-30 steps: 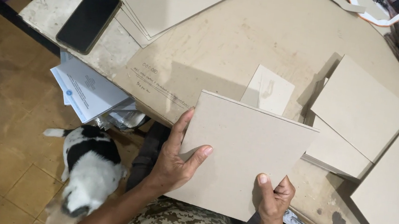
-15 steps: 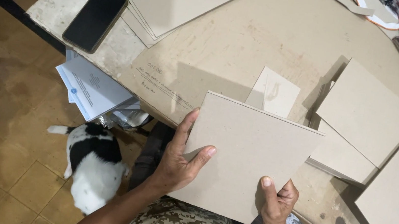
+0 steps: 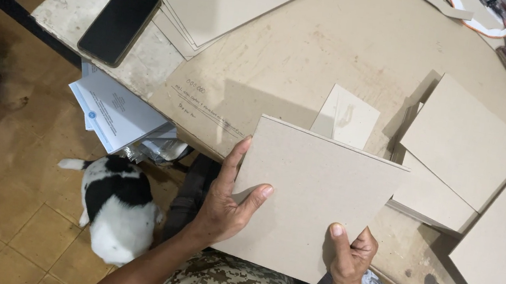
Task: The person aligns a stack of white cardboard sheets on a work table, then uses a utility knife to cut along the edge of the stack. After cutting, the person separates the sheets and briefly handles a printed document before placing it back on the table.
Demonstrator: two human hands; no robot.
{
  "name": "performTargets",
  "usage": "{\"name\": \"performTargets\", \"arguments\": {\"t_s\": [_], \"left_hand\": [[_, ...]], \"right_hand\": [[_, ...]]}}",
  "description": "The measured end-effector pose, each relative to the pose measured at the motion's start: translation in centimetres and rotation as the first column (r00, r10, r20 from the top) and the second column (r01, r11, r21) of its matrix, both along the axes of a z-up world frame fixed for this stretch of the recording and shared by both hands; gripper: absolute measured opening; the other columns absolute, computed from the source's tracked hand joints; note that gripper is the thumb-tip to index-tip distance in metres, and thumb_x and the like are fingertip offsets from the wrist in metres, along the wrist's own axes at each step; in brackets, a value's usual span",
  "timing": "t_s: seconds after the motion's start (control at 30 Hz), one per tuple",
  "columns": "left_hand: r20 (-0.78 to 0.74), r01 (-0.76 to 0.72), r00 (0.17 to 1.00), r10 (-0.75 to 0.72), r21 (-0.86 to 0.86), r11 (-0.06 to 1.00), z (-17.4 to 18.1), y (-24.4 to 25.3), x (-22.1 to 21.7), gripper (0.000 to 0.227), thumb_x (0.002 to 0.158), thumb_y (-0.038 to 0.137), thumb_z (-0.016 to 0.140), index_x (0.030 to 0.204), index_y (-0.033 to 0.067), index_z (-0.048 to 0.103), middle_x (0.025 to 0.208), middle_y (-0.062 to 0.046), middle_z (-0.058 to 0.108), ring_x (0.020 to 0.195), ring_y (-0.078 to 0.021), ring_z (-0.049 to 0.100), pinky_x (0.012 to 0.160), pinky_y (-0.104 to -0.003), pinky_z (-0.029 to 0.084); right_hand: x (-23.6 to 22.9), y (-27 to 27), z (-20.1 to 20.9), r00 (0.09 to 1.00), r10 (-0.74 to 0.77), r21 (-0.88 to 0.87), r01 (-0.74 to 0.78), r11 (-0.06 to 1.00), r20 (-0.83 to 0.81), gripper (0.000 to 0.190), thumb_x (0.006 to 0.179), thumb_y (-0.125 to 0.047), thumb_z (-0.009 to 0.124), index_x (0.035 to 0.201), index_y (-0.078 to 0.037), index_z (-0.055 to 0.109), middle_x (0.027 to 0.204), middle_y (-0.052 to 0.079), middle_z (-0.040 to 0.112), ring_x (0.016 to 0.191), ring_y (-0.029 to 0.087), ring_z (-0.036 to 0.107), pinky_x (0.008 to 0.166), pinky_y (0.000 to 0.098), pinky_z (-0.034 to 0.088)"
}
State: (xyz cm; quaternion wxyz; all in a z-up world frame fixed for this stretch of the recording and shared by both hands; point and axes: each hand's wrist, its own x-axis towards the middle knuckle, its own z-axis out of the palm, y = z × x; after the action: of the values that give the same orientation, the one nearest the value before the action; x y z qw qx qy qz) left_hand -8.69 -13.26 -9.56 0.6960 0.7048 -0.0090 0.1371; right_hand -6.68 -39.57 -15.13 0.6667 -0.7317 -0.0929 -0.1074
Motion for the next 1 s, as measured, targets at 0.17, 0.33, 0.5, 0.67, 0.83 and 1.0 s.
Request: {"name": "performTargets", "arguments": {"t_s": [0.17, 0.33, 0.5, 0.67, 0.83, 1.0], "left_hand": [[0.008, -0.002, 1.0, 0.002, 0.009, 1.0, -0.3, 0.0, 0.0, 0.077, 0.098, 0.017, 0.067, 0.16, 0.011, 0.021, 0.169, -0.013, 0.027, 0.158, -0.0256, 0.023, 0.13, -0.041, 0.02], [-0.023, -0.001, 1.0, 0.001, 0.004, 1.0, 0.3, 0.0, 0.0, 0.076, 0.098, 0.018, 0.067, 0.159, 0.012, 0.022, 0.168, -0.013, 0.028, 0.158, -0.0254, 0.023, 0.129, -0.04, 0.022], [-0.047, -0.001, 0.999, 0.0, -0.013, 1.0, 0.4, 0.0, 0.0, 0.076, 0.097, 0.02, 0.067, 0.159, 0.0123, 0.023, 0.168, -0.013, 0.028, 0.158, -0.0252, 0.023, 0.128, -0.039, 0.023], [-0.059, 0.007, 0.998, -0.008, -0.024, 1.0, 0.5, 0.1, 0.1, 0.076, 0.098, 0.021, 0.067, 0.159, 0.0124, 0.023, 0.169, -0.014, 0.026, 0.158, -0.0259, 0.021, 0.128, -0.041, 0.021], [-0.059, 0.009, 0.998, -0.01, -0.023, 1.0, 0.4, 0.1, 0.0, 0.077, 0.098, 0.023, 0.066, 0.159, 0.0128, 0.022, 0.169, -0.015, 0.026, 0.158, -0.0274, 0.021, 0.128, -0.042, 0.02], [-0.057, 0.008, 0.998, -0.009, -0.014, 1.0, 0.2, 0.1, 0.1, 0.078, 0.098, 0.022, 0.067, 0.16, 0.0124, 0.021, 0.169, -0.015, 0.025, 0.159, -0.0278, 0.02, 0.128, -0.041, 0.022]], "right_hand": [[0.0, 0.4, 0.7, 1.0, 0.012, 0.014, -0.012, 1.0, -0.004, 0.036, 0.092, -0.018, 0.065, 0.071, -0.017, 0.035, 0.066, -0.008, 0.035, 0.064, 0.008, 0.031, 0.061, 0.0282, 0.029], [0.2, 0.5, 0.2, 0.996, 0.094, 0.173, -0.094, 0.98, 0.008, 0.041, 0.09, -0.008, 0.061, 0.07, -0.019, 0.027, 0.063, -0.008, 0.026, 0.058, 0.008, 0.022, 0.054, 0.0267, 0.021], [0.1, 0.3, 0.4, 1.0, -0.017, 0.012, 0.017, 1.0, -0.019, 0.039, 0.091, -0.02, 0.067, 0.069, -0.017, 0.034, 0.067, -0.009, 0.035, 0.065, 0.008, 0.031, 0.062, 0.0265, 0.029], [0.0, -0.7, -0.8, 1.0, -0.017, -0.016, 0.016, 1.0, -0.021, 0.024, 0.095, -0.023, 0.069, 0.08, -0.011, 0.055, 0.081, -0.006, 0.059, 0.081, 0.009, 0.053, 0.076, 0.0281, 0.045], [-0.1, -0.4, -0.2, 0.999, -0.037, -0.077, 0.034, 0.996, -0.04, 0.03, 0.094, -0.024, 0.068, 0.074, -0.013, 0.047, 0.073, -0.007, 0.05, 0.073, 0.009, 0.045, 0.071, 0.0271, 0.039], [0.1, -0.6, -0.8, 1.0, -0.012, -0.021, 0.012, 1.0, 0.001, 0.031, 0.093, -0.022, 0.069, 0.073, -0.014, 0.046, 0.072, -0.008, 0.048, 0.073, 0.009, 0.045, 0.073, 0.0276, 0.043]]}}
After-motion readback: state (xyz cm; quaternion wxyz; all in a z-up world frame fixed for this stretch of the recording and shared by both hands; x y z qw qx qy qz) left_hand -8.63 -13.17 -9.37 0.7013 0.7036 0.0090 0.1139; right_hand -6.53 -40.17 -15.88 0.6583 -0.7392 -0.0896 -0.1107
